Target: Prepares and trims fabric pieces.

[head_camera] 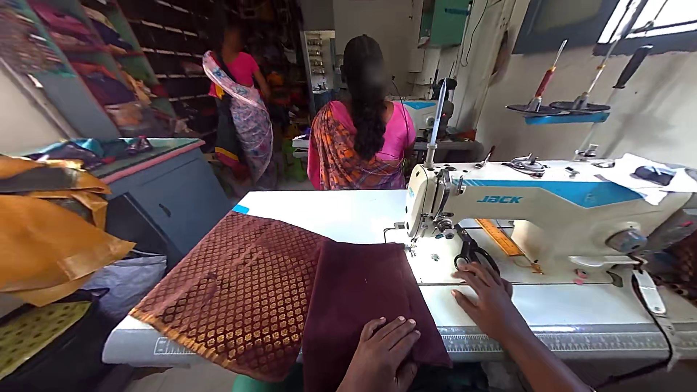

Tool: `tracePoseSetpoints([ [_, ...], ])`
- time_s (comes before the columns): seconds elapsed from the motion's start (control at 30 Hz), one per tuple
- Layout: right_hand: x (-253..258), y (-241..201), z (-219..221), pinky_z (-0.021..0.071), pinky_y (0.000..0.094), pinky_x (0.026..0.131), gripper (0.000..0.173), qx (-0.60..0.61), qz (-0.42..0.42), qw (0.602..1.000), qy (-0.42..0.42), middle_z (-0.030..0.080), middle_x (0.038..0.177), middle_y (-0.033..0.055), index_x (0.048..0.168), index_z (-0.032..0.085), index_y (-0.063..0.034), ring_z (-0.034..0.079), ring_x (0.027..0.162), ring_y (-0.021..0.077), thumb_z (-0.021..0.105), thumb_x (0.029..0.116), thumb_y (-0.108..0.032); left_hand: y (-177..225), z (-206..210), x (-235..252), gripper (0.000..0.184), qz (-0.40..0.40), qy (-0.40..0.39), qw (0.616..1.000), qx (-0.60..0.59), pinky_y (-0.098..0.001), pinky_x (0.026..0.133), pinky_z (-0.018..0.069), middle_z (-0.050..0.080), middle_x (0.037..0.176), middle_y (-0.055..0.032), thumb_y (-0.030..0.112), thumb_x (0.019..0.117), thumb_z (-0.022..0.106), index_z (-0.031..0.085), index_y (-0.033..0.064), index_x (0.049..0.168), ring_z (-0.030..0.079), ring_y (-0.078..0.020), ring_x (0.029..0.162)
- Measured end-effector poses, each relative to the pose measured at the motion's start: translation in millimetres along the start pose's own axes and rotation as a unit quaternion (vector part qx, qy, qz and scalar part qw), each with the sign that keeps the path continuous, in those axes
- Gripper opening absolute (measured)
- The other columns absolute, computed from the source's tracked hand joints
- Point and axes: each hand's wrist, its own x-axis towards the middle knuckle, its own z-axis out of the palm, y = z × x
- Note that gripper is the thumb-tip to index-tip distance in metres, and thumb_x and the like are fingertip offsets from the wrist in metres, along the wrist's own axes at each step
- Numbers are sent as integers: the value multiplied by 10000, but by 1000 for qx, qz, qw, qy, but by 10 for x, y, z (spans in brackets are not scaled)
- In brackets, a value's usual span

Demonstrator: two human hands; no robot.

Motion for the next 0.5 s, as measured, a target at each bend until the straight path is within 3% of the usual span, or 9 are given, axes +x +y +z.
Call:
tracePoseSetpoints([
  [0.1,142,13,-13,191,790,1082,509,-46,100,993,-46,405,1618,90,1421,634,-250,208,1528,460,642,969,-485,-14,7,-13,300,-10,13,1000,-16,-387,1124,430,716,1312,20,255,1011,541,749,158,1204,629,-120,1278],
  [0.13,201,18,-30,159,794,1092,548,-47,134,987,-71,367,1642,85,1451,605,-276,172,1539,461,640,966,-528,-18,12,-12,295,-12,16,1000,-18,-381,1126,426,721,1302,20,254,1019,535,751,155,1195,631,-116,1273],
  [0.23,323,16,-53,212,746,1104,569,-52,197,973,-110,369,1642,71,1476,567,-307,206,1533,441,615,973,-567,-24,28,-15,289,-13,18,1000,-11,-376,1113,439,729,1285,21,159,939,595,755,158,1180,645,-119,1254],
  [0.33,324,19,-28,286,702,1091,455,-64,195,975,-88,435,1600,78,1449,598,-270,280,1504,434,584,1029,-446,-18,33,-7,364,-12,20,1000,-6,-383,1102,453,736,1272,18,54,830,650,770,160,1157,657,-126,1239],
  [0.5,267,-73,-22,337,695,1040,384,-91,223,969,-53,479,1559,113,1423,627,-247,338,1459,462,566,1052,-323,-16,15,12,370,-15,22,1000,-16,-378,1097,456,742,1258,25,14,840,621,784,166,1136,662,-120,1229],
])
